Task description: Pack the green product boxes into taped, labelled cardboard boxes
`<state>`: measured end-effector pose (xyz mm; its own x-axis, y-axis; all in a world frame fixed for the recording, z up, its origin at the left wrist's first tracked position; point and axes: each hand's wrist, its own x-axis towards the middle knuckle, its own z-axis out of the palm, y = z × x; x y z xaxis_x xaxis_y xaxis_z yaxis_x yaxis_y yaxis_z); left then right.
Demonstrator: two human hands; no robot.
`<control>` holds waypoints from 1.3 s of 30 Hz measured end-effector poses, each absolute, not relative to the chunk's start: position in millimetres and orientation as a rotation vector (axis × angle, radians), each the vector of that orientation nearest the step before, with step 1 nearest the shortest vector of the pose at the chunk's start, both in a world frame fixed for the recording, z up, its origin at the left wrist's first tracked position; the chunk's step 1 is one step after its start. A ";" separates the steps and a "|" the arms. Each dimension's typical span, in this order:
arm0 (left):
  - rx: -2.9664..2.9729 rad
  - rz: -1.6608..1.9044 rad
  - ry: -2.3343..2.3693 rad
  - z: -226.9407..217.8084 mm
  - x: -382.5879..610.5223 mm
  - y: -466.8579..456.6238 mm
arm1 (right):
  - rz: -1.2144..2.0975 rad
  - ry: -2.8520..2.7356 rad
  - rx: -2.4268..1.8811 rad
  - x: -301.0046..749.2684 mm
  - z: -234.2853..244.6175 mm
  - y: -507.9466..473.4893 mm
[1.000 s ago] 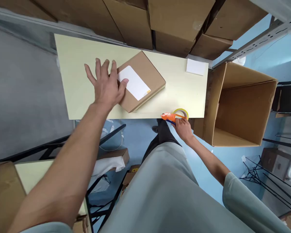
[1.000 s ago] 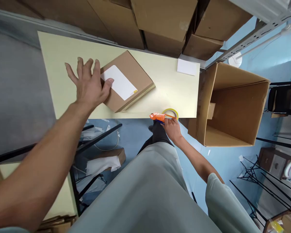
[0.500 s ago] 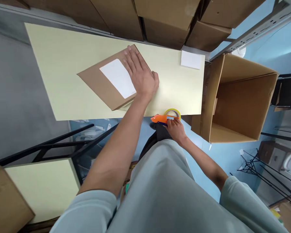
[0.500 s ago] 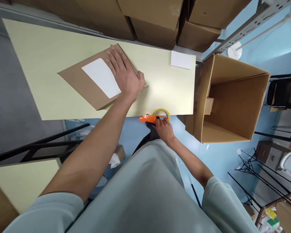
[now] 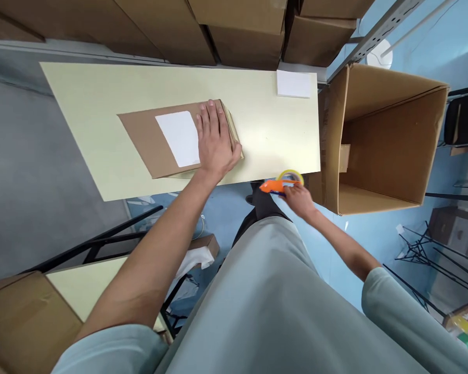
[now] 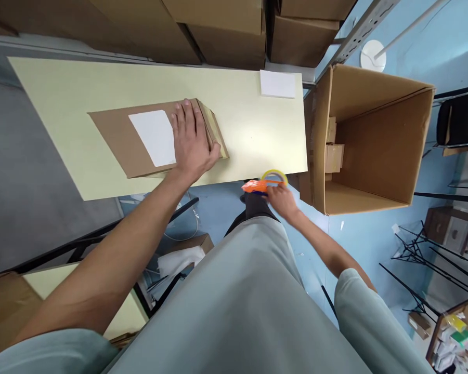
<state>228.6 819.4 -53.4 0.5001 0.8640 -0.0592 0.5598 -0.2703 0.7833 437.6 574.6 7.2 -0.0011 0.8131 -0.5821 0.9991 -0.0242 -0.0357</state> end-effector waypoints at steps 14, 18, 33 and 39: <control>2.247 0.127 0.770 -17.8 153.0 774.6 | -0.626 1.973 1.700 410.8 9.8 646.6; 2.212 0.150 0.994 -9.1 130.2 759.0 | -0.715 2.030 1.631 364.7 -4.5 624.8; 1.855 0.503 1.390 -54.9 194.0 742.8 | -0.809 2.027 1.767 319.3 -22.9 595.9; 1.993 0.424 1.385 -50.4 169.4 750.5 | -0.807 2.083 1.762 315.8 -21.1 593.6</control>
